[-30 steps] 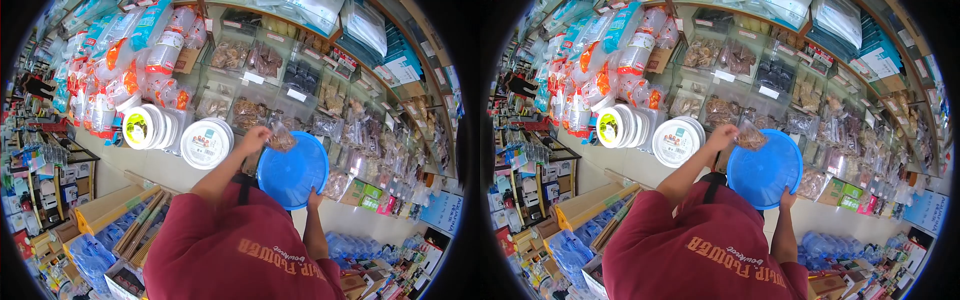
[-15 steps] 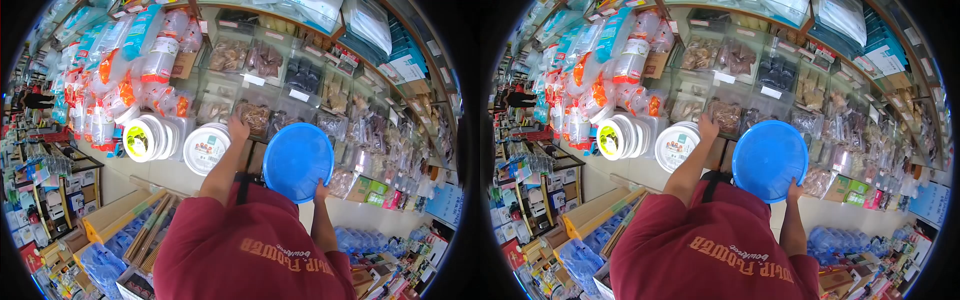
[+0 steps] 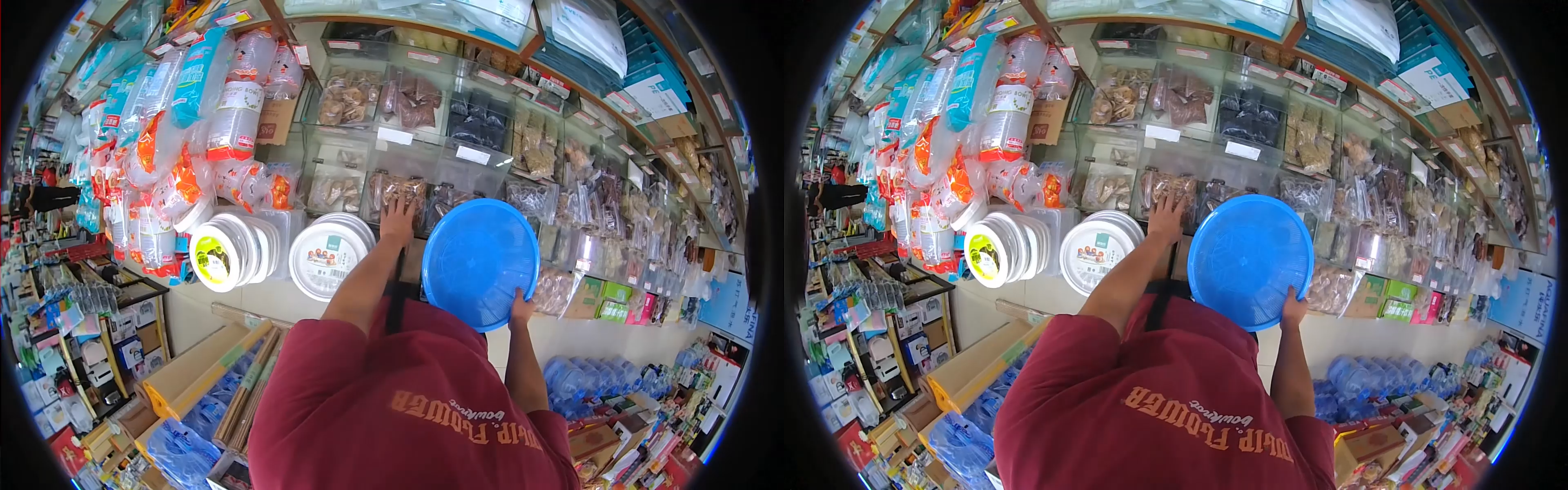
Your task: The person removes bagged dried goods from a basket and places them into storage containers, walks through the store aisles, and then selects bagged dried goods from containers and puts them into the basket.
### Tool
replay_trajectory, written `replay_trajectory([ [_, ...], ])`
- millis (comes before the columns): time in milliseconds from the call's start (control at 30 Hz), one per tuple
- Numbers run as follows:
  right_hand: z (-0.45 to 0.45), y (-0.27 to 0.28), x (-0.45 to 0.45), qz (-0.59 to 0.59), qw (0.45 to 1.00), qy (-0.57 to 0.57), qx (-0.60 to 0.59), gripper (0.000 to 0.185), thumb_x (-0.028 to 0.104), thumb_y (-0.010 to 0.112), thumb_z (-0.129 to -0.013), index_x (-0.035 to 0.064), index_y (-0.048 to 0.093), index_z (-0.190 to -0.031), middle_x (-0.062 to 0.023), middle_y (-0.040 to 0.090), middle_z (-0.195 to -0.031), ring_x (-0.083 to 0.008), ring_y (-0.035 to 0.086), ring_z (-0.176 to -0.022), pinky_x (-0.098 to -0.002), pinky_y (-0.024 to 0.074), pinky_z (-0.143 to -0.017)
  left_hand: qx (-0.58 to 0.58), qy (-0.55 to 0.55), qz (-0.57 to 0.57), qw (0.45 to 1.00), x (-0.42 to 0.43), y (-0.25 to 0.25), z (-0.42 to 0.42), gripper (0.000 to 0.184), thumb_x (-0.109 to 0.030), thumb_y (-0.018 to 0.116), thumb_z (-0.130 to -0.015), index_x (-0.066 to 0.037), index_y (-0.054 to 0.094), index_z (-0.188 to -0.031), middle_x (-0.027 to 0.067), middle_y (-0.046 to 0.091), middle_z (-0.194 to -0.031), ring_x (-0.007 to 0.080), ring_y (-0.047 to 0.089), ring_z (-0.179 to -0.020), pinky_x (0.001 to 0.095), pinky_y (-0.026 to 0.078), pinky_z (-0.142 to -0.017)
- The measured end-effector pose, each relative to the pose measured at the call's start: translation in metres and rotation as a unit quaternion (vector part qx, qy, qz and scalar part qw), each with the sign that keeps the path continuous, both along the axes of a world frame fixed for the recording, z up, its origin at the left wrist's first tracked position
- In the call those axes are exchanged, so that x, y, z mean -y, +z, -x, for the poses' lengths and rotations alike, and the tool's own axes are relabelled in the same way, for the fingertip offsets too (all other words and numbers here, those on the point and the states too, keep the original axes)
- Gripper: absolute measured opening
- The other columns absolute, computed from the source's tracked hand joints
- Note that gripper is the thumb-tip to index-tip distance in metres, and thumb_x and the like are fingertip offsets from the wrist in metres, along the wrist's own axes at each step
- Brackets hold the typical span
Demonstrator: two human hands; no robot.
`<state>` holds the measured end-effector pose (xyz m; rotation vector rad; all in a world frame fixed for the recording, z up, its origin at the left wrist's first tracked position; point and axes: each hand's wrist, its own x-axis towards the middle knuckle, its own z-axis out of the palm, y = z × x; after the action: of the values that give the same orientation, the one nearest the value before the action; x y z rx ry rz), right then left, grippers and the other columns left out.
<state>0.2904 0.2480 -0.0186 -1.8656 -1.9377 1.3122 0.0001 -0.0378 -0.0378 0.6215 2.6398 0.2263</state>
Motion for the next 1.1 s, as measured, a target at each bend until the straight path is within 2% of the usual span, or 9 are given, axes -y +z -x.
replay_trajectory([
  [67, 0.002, 0.004, 0.002, 0.012, 1.0, -0.002, -0.014, 0.042, 0.028, 0.065, -0.085, -0.0078, 0.062, -0.106, -0.0157, 0.067, -0.097, -0.0237, 0.062, -0.085, -0.0364, 0.0484, -0.077, -0.002, -0.004, 0.001, 1.0, -0.001, -0.007, 0.005, 0.071, -0.024, 0.062, -0.081, -0.02, 0.03, -0.144, 0.0108, 0.023, -0.149, 0.031, 0.022, -0.137, 0.0505, 0.024, -0.11],
  [267, 0.006, 0.006, 0.003, 0.0, 1.0, -0.012, -0.013, 0.041, 0.027, 0.065, -0.085, -0.0087, 0.062, -0.106, -0.016, 0.067, -0.097, -0.0238, 0.063, -0.084, -0.036, 0.0486, -0.076, 0.046, -0.01, 0.053, 0.997, -0.016, 0.019, 0.02, 0.067, -0.021, 0.059, -0.081, -0.019, 0.032, -0.142, 0.0115, 0.026, -0.147, 0.0348, 0.03, -0.132, 0.0518, 0.026, -0.108],
  [333, 0.004, 0.007, 0.006, -0.008, 1.0, -0.011, -0.026, 0.042, 0.027, 0.065, -0.084, -0.009, 0.062, -0.106, -0.0159, 0.067, -0.096, -0.0235, 0.062, -0.083, -0.0359, 0.0487, -0.076, -0.066, 0.011, -0.009, 0.998, -0.015, 0.011, 0.023, 0.065, -0.022, 0.059, -0.08, -0.019, 0.035, -0.14, 0.0117, 0.029, -0.145, 0.0362, 0.033, -0.13, 0.0527, 0.027, -0.106],
  [467, 0.003, 0.008, 0.004, 0.011, 1.0, -0.005, -0.026, 0.042, 0.028, 0.066, -0.084, -0.0087, 0.062, -0.105, -0.0156, 0.066, -0.095, -0.0228, 0.061, -0.082, -0.0357, 0.0483, -0.077, -0.025, 0.013, -0.021, 0.999, -0.014, 0.009, 0.025, 0.063, -0.022, 0.06, -0.08, -0.018, 0.038, -0.139, 0.0113, 0.031, -0.144, 0.0352, 0.033, -0.13, 0.0532, 0.03, -0.104],
  [567, 0.005, 0.009, 0.003, 0.003, 1.0, -0.003, 0.0, 0.042, 0.029, 0.066, -0.084, -0.0081, 0.062, -0.105, -0.0154, 0.066, -0.096, -0.0228, 0.061, -0.083, -0.0355, 0.0482, -0.077, 0.015, 0.023, -0.011, 1.0, -0.019, 0.011, 0.026, 0.069, -0.022, 0.064, -0.077, -0.019, 0.035, -0.14, 0.0103, 0.032, -0.143, 0.0371, 0.033, -0.13, 0.0525, 0.036, -0.101],
  [633, 0.004, 0.009, 0.005, -0.003, 1.0, 0.002, 0.006, 0.042, 0.029, 0.066, -0.084, -0.0077, 0.062, -0.105, -0.0153, 0.066, -0.096, -0.0229, 0.061, -0.083, -0.0354, 0.0482, -0.077, 0.057, -0.008, 0.037, 0.998, -0.024, 0.009, 0.031, 0.069, -0.021, 0.063, -0.077, -0.018, 0.035, -0.14, 0.0105, 0.033, -0.142, 0.0376, 0.032, -0.13, 0.0532, 0.038, -0.099],
  [867, 0.009, 0.016, 0.005, 0.035, 0.999, -0.022, -0.024, 0.041, 0.026, 0.065, -0.085, -0.0077, 0.06, -0.107, -0.0144, 0.065, -0.098, -0.0223, 0.061, -0.084, -0.0353, 0.0482, -0.076, 0.048, -0.015, 0.056, 0.997, -0.034, -0.002, 0.038, 0.058, -0.021, 0.06, -0.081, -0.016, 0.04, -0.136, 0.0102, 0.036, -0.138, 0.0349, 0.033, -0.13, 0.0516, 0.035, -0.102],
  [1067, 0.007, 0.011, 0.003, 0.042, 0.998, -0.008, -0.034, 0.038, 0.025, 0.064, -0.086, -0.0076, 0.061, -0.107, -0.0136, 0.066, -0.097, -0.0212, 0.061, -0.083, -0.0349, 0.0484, -0.074, 0.084, 0.008, -0.029, 0.996, -0.025, -0.002, 0.043, 0.054, -0.019, 0.06, -0.08, -0.014, 0.045, -0.132, 0.0122, 0.037, -0.138, 0.0343, 0.035, -0.128, 0.0493, 0.036, -0.102],
  [1100, 0.008, 0.013, 0.004, 0.034, 0.999, -0.006, -0.03, 0.034, 0.022, 0.062, -0.087, -0.0072, 0.062, -0.105, -0.0129, 0.066, -0.095, -0.0205, 0.062, -0.081, -0.0342, 0.049, -0.073, 0.029, 0.023, -0.062, 0.997, -0.021, -0.002, 0.035, 0.054, -0.02, 0.061, -0.079, -0.013, 0.046, -0.13, 0.0125, 0.037, -0.137, 0.0345, 0.035, -0.128, 0.0495, 0.035, -0.102],
])
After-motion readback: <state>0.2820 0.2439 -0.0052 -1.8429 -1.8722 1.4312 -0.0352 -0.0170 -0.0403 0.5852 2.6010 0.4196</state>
